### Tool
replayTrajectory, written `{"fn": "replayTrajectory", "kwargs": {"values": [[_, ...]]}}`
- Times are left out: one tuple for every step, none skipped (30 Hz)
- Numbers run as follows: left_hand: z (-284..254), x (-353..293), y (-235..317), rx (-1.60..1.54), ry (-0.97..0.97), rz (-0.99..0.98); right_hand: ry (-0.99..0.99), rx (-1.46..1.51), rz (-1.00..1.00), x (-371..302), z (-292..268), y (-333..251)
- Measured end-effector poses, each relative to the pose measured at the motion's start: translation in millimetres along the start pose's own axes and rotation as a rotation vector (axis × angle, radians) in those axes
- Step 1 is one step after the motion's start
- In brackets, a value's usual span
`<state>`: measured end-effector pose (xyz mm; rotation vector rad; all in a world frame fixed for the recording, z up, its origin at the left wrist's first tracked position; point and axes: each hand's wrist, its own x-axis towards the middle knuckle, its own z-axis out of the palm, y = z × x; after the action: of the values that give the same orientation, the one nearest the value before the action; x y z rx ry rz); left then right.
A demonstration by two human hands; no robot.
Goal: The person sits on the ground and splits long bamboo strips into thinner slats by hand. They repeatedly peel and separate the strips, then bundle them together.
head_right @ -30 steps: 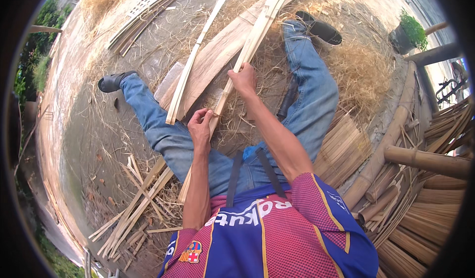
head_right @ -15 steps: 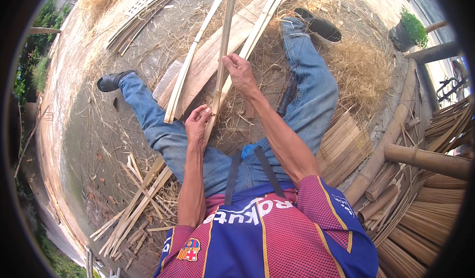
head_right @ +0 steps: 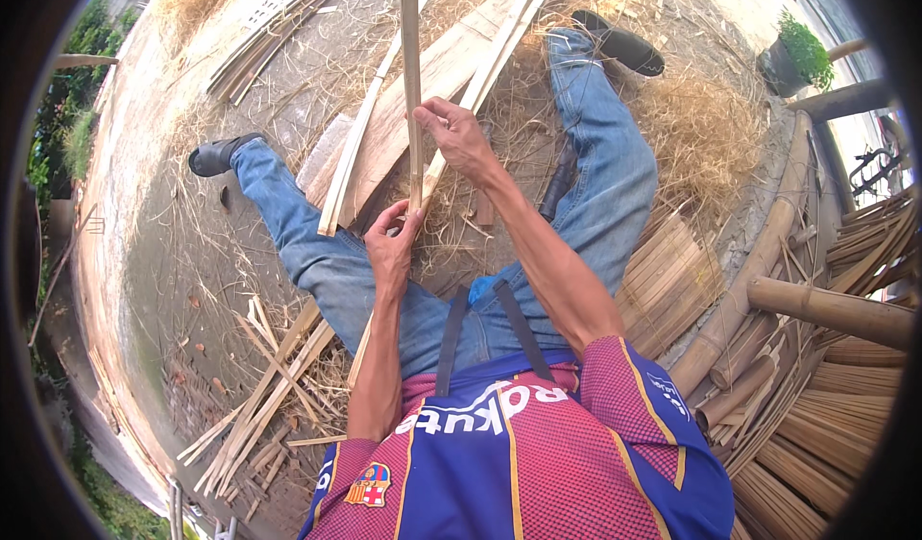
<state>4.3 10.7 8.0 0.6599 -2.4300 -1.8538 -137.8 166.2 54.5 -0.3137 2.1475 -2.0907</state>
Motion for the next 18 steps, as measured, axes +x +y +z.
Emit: {"fn": "replayTrajectory", "kwargs": {"values": [[1.4, -1.9, 1.8, 0.047, 0.04, 0.074, -0.008, 0.009, -0.002, 0.4, -0.1, 0.2], [3.4, -4.0, 2.4, 0.093, 0.08, 0.15, -0.015, 0.016, -0.005, 1.4, -0.8, 1.7], [5.3, -5.7, 2.8, 0.139, 0.119, 0.225, -0.021, 0.024, -0.008, 2.3, -1.7, 3.3], [7.3, -6.7, 2.3, 0.246, 0.157, 0.271, -0.012, 0.03, -0.001, 3.0, -2.9, 4.9], [8.8, -7.8, -0.5, 0.353, 0.197, 0.315, -0.005, 0.037, 0.007, 3.2, -4.0, 7.6], [10.3, -8.2, -3.2, 0.461, 0.237, 0.36, 0.002, 0.043, 0.015, 3.5, -5.1, 10.0], [12.2, -7.7, -6.3, 0.46, 0.254, 0.374, 0.001, 0.051, 0.017, 4.3, -6.3, 12.8], [14.1, -6.5, -10.8, 0.461, 0.272, 0.388, 0.0, 0.06, 0.02, 5.2, -7.0, 15.3], [15.4, -5.5, -15.4, 0.462, 0.29, 0.403, -0.002, 0.069, 0.022, 5.7, -7.4, 17.8], [15.9, -4.5, -19.9, 0.451, 0.288, 0.417, 0.001, 0.066, 0.032, 5.1, -7.3, 20.3], [15.9, -3.6, -20.2, 0.441, 0.284, 0.431, 0.004, 0.064, 0.042, 4.1, -6.0, 19.9], [15.7, -3.1, -20.6, 0.431, 0.281, 0.445, 0.007, 0.061, 0.053, 3.7, -4.9, 19.2], [14.9, -3.5, -21.2, 0.424, 0.254, 0.412, -0.001, 0.051, 0.043, 4.5, -4.5, 18.1], [13.3, -6.4, -10.1, 0.416, 0.224, 0.379, -0.007, 0.041, 0.035, 5.0, -5.4, 16.7], [12.5, -7.9, -3.6, 0.408, 0.195, 0.346, -0.013, 0.031, 0.026, 5.3, -5.7, 15.6], [13.0, -5.2, -6.4, 0.359, 0.172, 0.323, -0.01, 0.026, 0.024, 5.4, -5.2, 15.5], [11.9, -1.1, -7.7, 0.31, 0.156, 0.301, -0.012, 0.022, 0.018, 6.3, -3.2, 14.2], [10.4, 1.6, -9.3, 0.262, 0.139, 0.279, -0.014, 0.018, 0.012, 6.9, -1.7, 12.9]]}}
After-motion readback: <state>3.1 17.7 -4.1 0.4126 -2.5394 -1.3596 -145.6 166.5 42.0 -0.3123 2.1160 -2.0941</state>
